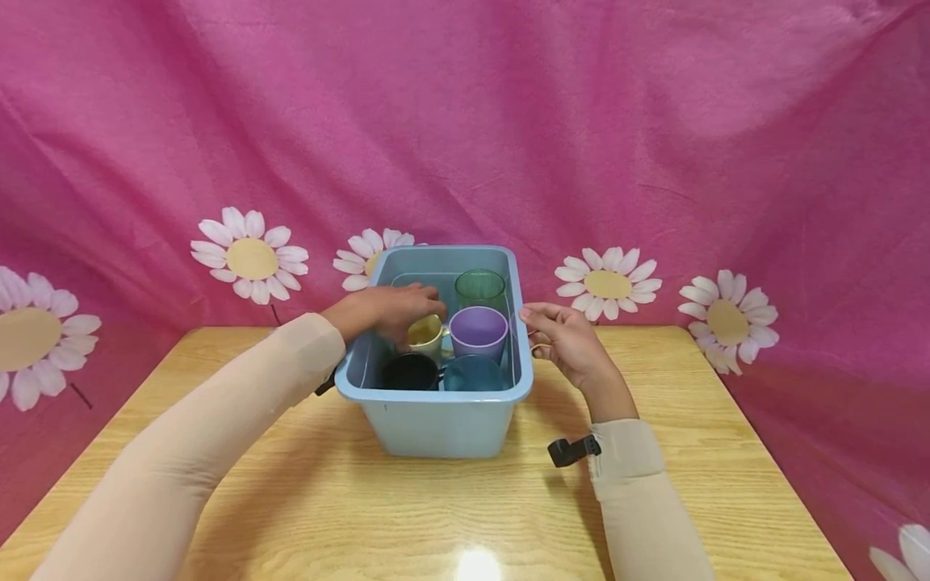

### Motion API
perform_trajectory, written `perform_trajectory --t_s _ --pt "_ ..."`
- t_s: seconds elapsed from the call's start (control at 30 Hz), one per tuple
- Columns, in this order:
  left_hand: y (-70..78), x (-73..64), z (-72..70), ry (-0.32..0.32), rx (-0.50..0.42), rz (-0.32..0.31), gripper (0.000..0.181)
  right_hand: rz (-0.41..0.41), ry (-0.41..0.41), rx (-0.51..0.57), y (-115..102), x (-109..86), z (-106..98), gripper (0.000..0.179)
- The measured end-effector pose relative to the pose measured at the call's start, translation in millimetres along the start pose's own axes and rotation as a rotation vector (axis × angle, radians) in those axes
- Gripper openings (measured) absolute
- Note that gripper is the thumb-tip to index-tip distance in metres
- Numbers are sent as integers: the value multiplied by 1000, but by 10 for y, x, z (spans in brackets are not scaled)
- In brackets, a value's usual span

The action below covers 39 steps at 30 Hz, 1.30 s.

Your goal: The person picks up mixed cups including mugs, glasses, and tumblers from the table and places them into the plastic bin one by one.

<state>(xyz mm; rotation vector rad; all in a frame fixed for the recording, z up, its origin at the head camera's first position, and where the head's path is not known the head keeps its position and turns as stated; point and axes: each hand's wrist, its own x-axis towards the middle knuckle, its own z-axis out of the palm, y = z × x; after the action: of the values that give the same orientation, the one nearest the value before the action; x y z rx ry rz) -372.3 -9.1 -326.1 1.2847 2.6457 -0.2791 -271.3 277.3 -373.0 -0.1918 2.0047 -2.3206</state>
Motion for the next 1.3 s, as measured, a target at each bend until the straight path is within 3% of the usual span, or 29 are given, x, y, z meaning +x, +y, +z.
perform_trajectory --t_s 0.43,0.83,1.3 --pt "-10 -18 42 -26 55 -4 70 -22 -7 -40 2 7 53 14" --pt "-45 -57 69 -33 44 -7 78 0 -8 -52 41 60 69 15" --pt "42 -149 -173 9 29 40 88 -1 -2 -31 2 30 -7 14"
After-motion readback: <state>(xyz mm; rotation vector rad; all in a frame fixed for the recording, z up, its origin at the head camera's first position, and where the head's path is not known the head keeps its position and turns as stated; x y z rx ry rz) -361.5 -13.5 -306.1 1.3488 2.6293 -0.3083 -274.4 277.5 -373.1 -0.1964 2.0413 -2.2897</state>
